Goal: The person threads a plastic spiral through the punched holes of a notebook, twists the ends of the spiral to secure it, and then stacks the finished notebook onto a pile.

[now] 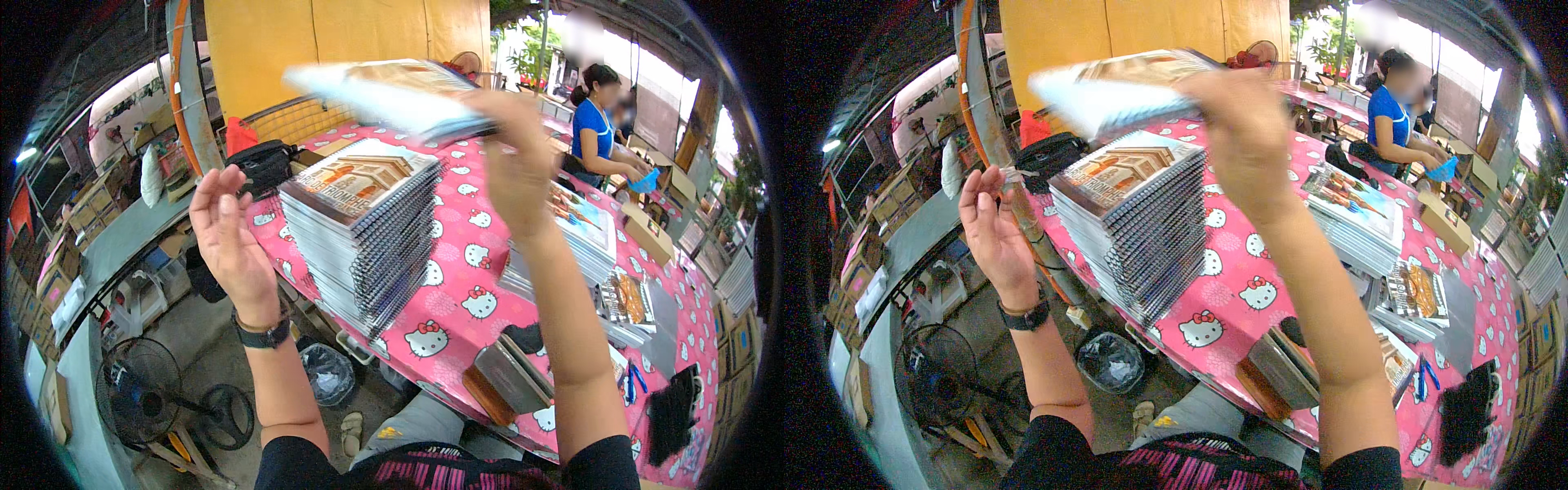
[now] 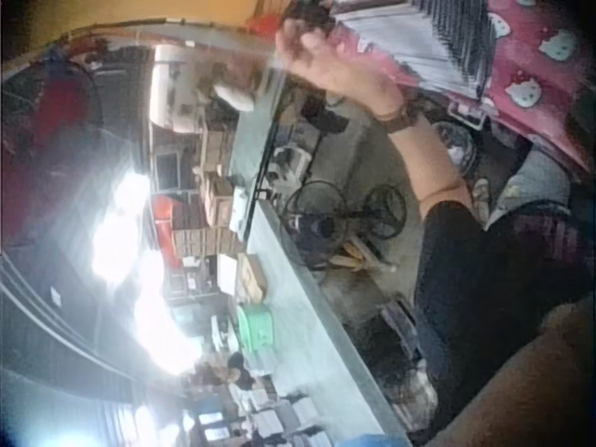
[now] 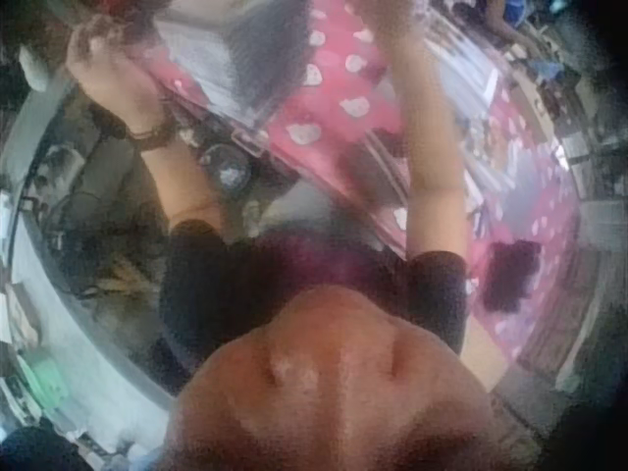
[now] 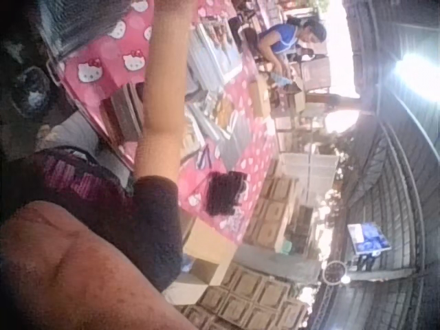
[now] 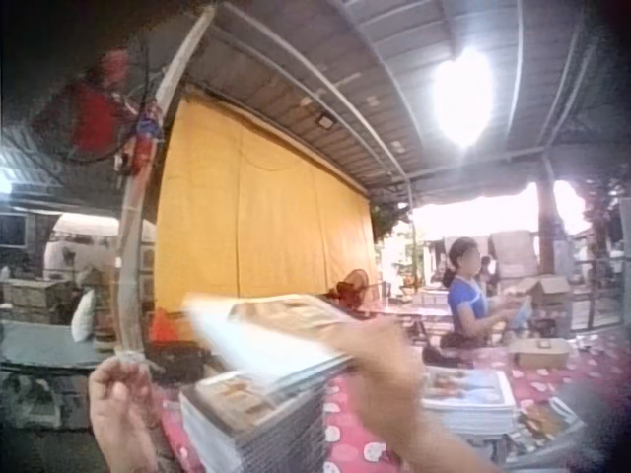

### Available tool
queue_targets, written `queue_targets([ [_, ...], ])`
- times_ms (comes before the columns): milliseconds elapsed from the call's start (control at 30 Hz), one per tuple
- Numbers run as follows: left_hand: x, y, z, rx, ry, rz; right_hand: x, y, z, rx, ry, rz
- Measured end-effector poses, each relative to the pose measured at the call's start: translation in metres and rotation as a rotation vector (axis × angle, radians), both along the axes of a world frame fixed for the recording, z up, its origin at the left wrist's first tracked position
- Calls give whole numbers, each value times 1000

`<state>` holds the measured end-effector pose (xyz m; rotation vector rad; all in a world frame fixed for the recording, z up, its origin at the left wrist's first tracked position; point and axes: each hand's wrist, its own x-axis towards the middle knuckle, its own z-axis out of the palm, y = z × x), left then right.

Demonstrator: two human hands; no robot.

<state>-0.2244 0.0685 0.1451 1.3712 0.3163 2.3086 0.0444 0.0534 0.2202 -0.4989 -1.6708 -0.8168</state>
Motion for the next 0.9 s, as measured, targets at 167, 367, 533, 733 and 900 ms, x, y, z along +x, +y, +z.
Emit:
queue_targets([
  [167,-27,55,-10,-143,144,224,-24,62,-82,-639,-313,179],
  [367,-7,97,-18,-208,500,447,-33,57,-91,-570,-275,56],
  [533,-10,112,-14,-476,535,486,-38,65,-103,-476,-99,50],
  [733,4,97,-18,-476,459,578,-45,79,-118,-409,183,64],
  [900,-2,108,-26,-392,404,693,-61,85,-126,-347,278,73],
])
